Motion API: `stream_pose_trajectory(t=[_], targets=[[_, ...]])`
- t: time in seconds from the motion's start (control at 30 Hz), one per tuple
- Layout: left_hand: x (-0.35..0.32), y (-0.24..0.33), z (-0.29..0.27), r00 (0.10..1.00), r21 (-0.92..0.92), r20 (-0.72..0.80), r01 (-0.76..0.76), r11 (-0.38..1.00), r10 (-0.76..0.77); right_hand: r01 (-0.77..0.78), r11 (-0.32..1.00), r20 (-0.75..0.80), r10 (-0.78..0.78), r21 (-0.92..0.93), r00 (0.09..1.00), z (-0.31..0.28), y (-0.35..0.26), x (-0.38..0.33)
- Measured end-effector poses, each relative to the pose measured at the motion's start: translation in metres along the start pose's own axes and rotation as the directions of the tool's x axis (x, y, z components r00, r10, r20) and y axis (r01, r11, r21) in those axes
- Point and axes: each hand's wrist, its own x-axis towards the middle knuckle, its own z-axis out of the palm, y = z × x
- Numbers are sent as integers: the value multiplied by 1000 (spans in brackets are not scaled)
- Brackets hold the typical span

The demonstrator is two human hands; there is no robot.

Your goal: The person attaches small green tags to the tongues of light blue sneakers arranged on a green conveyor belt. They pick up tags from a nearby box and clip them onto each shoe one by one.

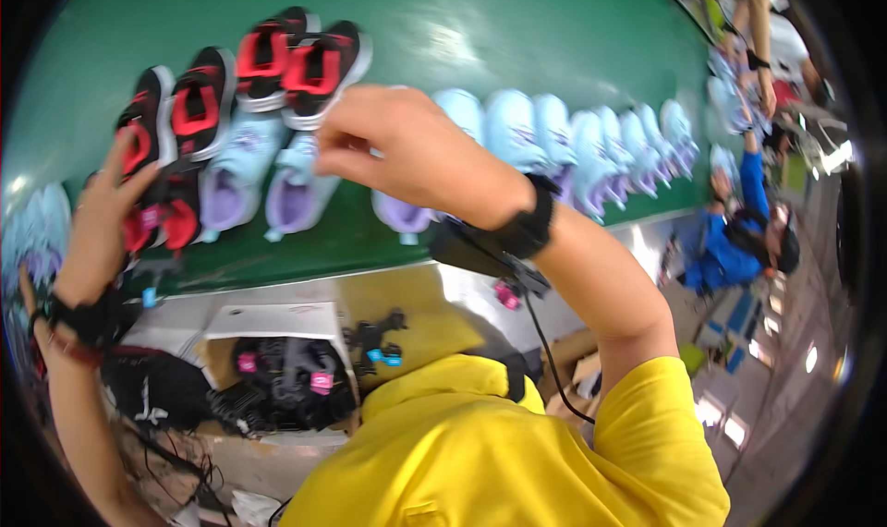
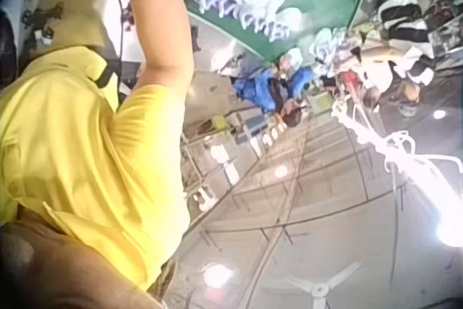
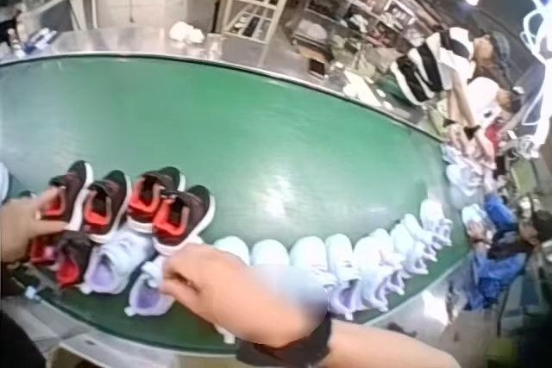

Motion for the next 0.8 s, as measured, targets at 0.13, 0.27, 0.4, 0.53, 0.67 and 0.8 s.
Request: stream_pose_trajectory(t=[0.13,0.27,0.4,0.53,0.67,0.8], targets=[[25,8,-11,987,-66,-151,46,997,-55,-412,839,102,473,-355,875,-56,7,-160],[93,74,-1,989,-89,-145,-41,995,28,-581,634,36,691,-510,722,-46,7,-271],[130,74,16,1000,-133,-10,9,991,-11,-646,596,102,768,-477,633,-29,10,-308],[138,53,23,994,-244,-108,-23,970,-4,-653,599,84,764,-464,640,-40,9,-307],[136,47,23,984,-296,-174,-83,952,31,-692,660,25,729,-293,684,-50,8,-302],[117,63,15,970,-142,-216,-144,979,112,-769,632,172,750,95,638,-53,-18,-205]])
